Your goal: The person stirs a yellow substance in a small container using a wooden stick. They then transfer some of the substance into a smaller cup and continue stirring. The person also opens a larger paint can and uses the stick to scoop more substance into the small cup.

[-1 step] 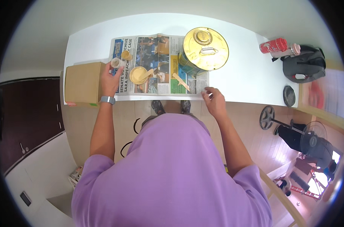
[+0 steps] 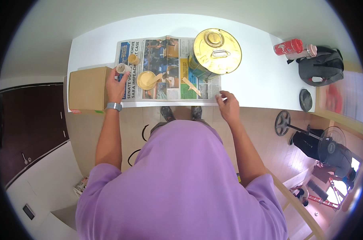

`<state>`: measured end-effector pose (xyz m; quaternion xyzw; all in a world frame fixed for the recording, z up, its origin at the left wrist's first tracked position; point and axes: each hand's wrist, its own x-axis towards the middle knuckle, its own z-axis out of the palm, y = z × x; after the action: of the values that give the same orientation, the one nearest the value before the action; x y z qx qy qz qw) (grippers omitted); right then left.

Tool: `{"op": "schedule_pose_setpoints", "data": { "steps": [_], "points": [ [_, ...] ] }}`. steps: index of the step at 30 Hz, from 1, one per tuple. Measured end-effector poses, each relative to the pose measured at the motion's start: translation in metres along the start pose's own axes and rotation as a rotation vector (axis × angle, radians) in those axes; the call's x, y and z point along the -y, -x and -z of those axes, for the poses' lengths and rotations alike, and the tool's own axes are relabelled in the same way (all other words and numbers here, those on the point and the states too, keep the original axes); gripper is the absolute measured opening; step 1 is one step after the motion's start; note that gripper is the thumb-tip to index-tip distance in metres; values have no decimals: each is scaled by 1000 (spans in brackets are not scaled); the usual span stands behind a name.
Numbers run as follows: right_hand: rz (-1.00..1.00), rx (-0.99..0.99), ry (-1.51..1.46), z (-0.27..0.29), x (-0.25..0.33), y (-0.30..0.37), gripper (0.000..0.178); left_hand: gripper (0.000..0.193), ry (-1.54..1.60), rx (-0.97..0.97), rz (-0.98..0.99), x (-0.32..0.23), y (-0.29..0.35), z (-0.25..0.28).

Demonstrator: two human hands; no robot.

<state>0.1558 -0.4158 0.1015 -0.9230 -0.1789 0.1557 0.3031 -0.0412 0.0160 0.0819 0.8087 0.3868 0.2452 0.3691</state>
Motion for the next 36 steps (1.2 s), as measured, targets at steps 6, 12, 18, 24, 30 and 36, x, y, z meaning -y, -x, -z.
{"op": "schedule_pose_setpoints", "data": {
  "steps": [6, 12, 18, 24, 30, 36],
  "points": [
    [-125, -206, 25, -21, -22, -26, 47, 49, -173, -29, -152, 69, -5, -27],
    [-224, -210, 288, -44, -3, -58, 53, 58, -230, -26, -230, 78, 3, -31],
    [-363, -135, 291, -53, -11, -81, 42, 51, -456, -39, -100, 77, 18, -11],
    [-324, -35, 208, -45, -24, -96, 33, 36, -561, -61, 161, 61, 20, -2],
    [-276, -41, 195, -42, -29, -100, 34, 24, -463, -118, 225, 67, 30, 4],
    [-273, -41, 215, -45, -39, -101, 36, 23, -439, -102, 232, 74, 29, 5]
  ]
}}
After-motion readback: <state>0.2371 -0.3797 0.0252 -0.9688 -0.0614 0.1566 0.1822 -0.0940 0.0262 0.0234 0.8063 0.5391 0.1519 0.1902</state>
